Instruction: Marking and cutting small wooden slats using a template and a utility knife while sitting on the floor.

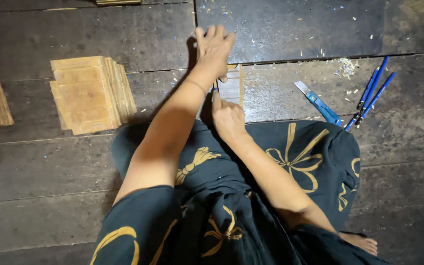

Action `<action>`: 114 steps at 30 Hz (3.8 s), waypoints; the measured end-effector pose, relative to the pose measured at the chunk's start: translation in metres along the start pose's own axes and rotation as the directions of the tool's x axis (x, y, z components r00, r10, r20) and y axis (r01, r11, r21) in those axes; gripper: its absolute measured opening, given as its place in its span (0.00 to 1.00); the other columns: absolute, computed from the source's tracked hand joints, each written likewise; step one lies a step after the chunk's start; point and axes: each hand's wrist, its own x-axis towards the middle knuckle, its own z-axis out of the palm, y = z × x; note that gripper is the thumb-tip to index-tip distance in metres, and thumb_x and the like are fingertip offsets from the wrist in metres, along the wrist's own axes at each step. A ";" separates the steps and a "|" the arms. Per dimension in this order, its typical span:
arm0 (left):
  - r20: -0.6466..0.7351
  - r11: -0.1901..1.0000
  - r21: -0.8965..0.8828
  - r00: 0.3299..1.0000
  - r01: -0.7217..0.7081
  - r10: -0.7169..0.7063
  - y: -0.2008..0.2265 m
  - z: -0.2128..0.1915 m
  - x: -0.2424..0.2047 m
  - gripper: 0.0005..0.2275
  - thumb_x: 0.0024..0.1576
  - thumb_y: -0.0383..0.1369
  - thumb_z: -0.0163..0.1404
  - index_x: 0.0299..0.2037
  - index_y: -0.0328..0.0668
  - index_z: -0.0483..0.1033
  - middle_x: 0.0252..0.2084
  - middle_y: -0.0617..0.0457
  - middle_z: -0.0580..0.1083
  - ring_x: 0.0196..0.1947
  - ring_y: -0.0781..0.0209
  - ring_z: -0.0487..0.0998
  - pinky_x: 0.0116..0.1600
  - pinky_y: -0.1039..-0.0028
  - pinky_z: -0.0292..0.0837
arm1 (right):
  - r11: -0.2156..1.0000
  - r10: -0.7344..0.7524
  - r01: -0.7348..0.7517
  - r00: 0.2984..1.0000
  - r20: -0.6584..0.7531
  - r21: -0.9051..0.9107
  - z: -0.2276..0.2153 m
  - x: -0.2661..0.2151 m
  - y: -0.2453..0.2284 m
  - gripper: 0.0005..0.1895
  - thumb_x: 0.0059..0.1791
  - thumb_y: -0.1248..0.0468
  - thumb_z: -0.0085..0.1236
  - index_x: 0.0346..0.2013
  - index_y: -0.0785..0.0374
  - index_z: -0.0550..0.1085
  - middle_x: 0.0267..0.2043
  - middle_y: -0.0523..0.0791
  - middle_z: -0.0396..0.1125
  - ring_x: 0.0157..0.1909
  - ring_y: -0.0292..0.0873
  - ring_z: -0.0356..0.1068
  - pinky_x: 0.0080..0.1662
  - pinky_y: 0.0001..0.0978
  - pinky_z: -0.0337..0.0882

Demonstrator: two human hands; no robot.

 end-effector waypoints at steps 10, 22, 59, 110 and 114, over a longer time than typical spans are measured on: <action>0.342 0.994 0.088 0.936 0.058 -0.085 -0.001 -0.039 0.024 0.75 0.31 0.50 0.75 0.76 0.61 0.15 0.75 0.45 0.15 0.80 0.37 0.23 0.76 0.35 0.28 | 0.987 0.003 0.007 0.998 0.065 -0.159 0.041 0.047 -0.004 0.16 0.39 0.67 0.56 0.42 0.64 0.74 0.25 0.42 0.68 0.26 0.47 0.71 0.31 0.38 0.70; 0.257 0.996 0.013 0.962 0.091 -0.091 -0.001 -0.035 0.014 0.72 0.35 0.45 0.75 0.74 0.60 0.14 0.79 0.42 0.21 0.77 0.39 0.20 0.74 0.34 0.26 | 0.992 0.121 -0.122 0.991 0.063 0.013 0.053 0.055 -0.013 0.04 0.37 0.67 0.60 0.24 0.54 0.76 0.22 0.43 0.68 0.21 0.48 0.70 0.25 0.41 0.69; 0.171 0.999 -0.036 0.985 0.013 -0.007 0.005 -0.029 0.009 0.71 0.29 0.43 0.75 0.78 0.56 0.27 0.80 0.40 0.30 0.78 0.40 0.26 0.71 0.32 0.22 | 0.897 0.180 -0.382 0.774 0.607 0.221 -0.054 -0.052 -0.027 0.26 0.45 0.76 0.42 0.60 0.78 0.63 0.37 0.62 0.73 0.33 0.72 0.74 0.37 0.62 0.73; -0.180 0.969 -0.214 0.980 -0.120 0.082 0.021 0.090 -0.107 0.12 0.58 0.36 0.56 0.49 0.41 0.76 0.60 0.48 0.66 0.74 0.52 0.57 0.71 0.25 0.25 | 0.907 -0.107 0.013 0.974 0.200 0.420 -0.013 0.100 0.099 0.07 0.52 0.64 0.51 0.35 0.55 0.78 0.28 0.47 0.71 0.35 0.58 0.75 0.36 0.52 0.73; -0.206 0.963 -0.228 0.974 -0.141 0.094 0.020 0.084 -0.107 0.11 0.58 0.36 0.57 0.46 0.41 0.76 0.57 0.47 0.67 0.73 0.49 0.59 0.70 0.23 0.26 | 0.927 -0.150 0.057 0.963 0.225 0.371 -0.016 0.098 0.103 0.07 0.51 0.66 0.49 0.35 0.58 0.77 0.31 0.49 0.72 0.36 0.60 0.75 0.34 0.53 0.73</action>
